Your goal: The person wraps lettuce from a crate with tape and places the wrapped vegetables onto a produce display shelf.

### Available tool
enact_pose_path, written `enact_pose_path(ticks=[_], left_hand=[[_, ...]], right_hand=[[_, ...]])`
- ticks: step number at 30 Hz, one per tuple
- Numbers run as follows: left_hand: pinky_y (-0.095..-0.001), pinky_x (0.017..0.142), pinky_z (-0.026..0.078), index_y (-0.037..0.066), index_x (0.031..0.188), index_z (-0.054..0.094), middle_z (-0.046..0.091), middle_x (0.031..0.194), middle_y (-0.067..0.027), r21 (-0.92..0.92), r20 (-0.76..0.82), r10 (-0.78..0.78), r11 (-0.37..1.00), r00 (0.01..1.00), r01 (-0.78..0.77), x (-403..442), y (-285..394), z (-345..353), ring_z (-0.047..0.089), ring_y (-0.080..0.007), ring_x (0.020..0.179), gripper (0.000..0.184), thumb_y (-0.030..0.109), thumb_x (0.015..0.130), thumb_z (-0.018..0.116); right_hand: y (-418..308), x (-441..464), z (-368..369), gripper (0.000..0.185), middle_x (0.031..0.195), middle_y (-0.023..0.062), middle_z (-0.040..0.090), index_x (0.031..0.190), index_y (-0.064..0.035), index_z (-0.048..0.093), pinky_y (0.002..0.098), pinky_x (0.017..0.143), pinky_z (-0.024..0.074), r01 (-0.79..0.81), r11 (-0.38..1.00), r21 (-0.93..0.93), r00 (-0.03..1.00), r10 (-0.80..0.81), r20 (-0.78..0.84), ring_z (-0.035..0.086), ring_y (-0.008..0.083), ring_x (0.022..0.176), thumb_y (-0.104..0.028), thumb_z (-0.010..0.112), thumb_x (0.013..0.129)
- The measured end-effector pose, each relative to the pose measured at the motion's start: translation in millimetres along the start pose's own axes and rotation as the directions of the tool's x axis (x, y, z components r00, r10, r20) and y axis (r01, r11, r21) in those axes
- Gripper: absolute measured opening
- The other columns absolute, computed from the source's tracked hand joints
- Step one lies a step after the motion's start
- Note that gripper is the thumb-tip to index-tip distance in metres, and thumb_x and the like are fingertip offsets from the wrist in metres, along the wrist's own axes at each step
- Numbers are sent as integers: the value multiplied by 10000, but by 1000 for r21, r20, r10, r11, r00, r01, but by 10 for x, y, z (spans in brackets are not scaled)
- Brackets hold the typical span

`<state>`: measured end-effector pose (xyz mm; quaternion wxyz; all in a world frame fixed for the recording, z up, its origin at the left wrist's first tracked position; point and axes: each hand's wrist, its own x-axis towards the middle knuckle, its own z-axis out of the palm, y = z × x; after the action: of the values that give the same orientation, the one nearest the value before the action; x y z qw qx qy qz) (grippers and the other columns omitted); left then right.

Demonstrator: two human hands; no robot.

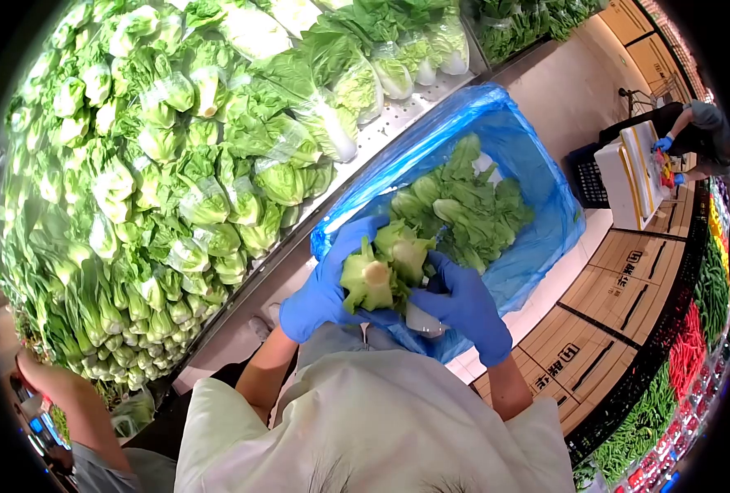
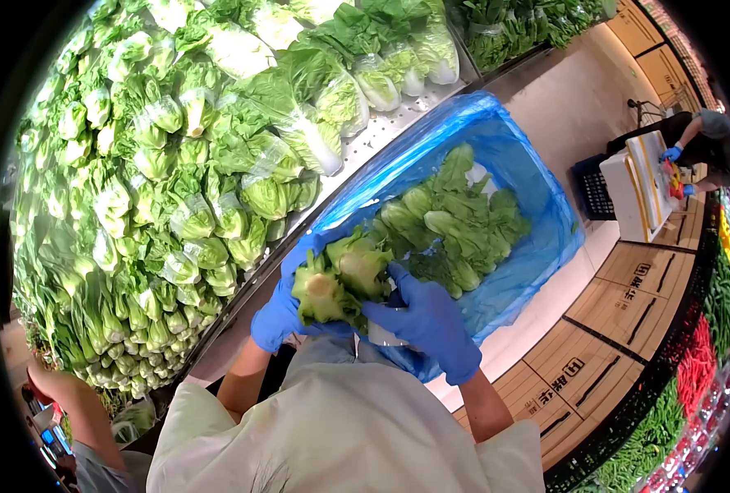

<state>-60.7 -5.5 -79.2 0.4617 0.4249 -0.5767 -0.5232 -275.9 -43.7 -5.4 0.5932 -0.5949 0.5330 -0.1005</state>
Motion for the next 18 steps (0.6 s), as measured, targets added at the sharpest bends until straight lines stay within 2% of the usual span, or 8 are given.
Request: enact_pose_path(ticks=[2, 4, 6, 8, 11, 14, 16, 18], left_hand=[[-407, 1020, 273, 61, 1304, 333, 353, 1344, -150, -118, -2, 86, 989, 996, -86, -76, 197, -44, 341, -297, 1234, 993, 271, 482, 851], [-389, 1018, 278, 55, 1325, 297, 362, 1329, -140, 10, 65, -28, 1000, 997, 27, -121, 247, -53, 345, -258, 1227, 1012, 297, 511, 846], [-373, 1020, 279, 59, 1345, 259, 372, 1313, -115, -165, 11, -154, 974, 988, 154, -191, 214, -21, 349, -225, 1221, 1038, 310, 526, 846], [-362, 1014, 298, 58, 1348, 255, 372, 1313, -97, -449, 105, -171, 871, 980, 200, -120, 225, -36, 355, -215, 1218, 1033, 260, 528, 851], [-338, 973, 352, 52, 1342, 285, 396, 1299, -76, -312, 67, -105, 942, 992, 121, -205, -102, -42, 408, -189, 1156, 891, 188, 619, 788], [-300, 890, 415, 49, 1286, 376, 467, 1212, -54, -70, -51, -193, 979, 980, 189, -117, 117, 53, 465, -157, 1054, 534, 118, 802, 591], [-288, 934, 388, 49, 1368, 242, 432, 1279, -71, -446, 22, -642, 680, 767, 582, 126, 397, 83, 443, -158, 1137, 783, 134, 732, 691], [-283, 946, 373, 46, 1372, 235, 426, 1283, -71, -187, 50, -822, 551, 568, 814, 200, 138, 71, 437, -164, 1142, 648, 220, 845, 569]], right_hand=[[-173, -127, -38, 498, 623, 40, 572, 1148, 10, 534, 250, 463, 396, 151, 920, -362, 988, -145, 44, 526, 121, 512, -202, 675, 721], [-227, -190, -78, 483, 639, 68, 583, 1098, -2, 563, 266, 461, 407, 332, 803, -496, 941, -321, 111, 549, 149, 526, -254, 694, 708], [-218, -213, -124, 474, 655, 96, 594, 1047, -14, 592, 282, 460, 418, 485, 632, -604, 861, -468, 202, 573, 176, 540, -307, 712, 694], [-210, -210, -157, 461, 670, 102, 603, 989, -36, 616, 291, 487, 434, 385, 753, -534, 922, -292, 254, 581, 171, 558, -373, 711, 689], [-296, -241, -94, 415, 680, 97, 607, 992, -68, 618, 293, 526, 448, 71, 963, -259, 995, -87, -51, 584, 165, 581, -372, 697, 721], [-195, -160, -59, 396, 664, 90, 594, 1009, -70, 609, 291, 553, 449, -62, 965, -253, 968, -4, -253, 557, 150, 572, -345, 694, 737], [-165, -42, -143, 400, 706, 61, 590, 1015, -34, 593, 268, 591, 441, -136, 973, -188, 985, 112, -133, 531, 113, 632, -332, 679, 762], [66, 94, -121, 366, 767, 31, 583, 987, 0, 591, 241, 625, 425, -73, 989, 129, 997, 77, -27, 511, 76, 708, -312, 645, 803]])
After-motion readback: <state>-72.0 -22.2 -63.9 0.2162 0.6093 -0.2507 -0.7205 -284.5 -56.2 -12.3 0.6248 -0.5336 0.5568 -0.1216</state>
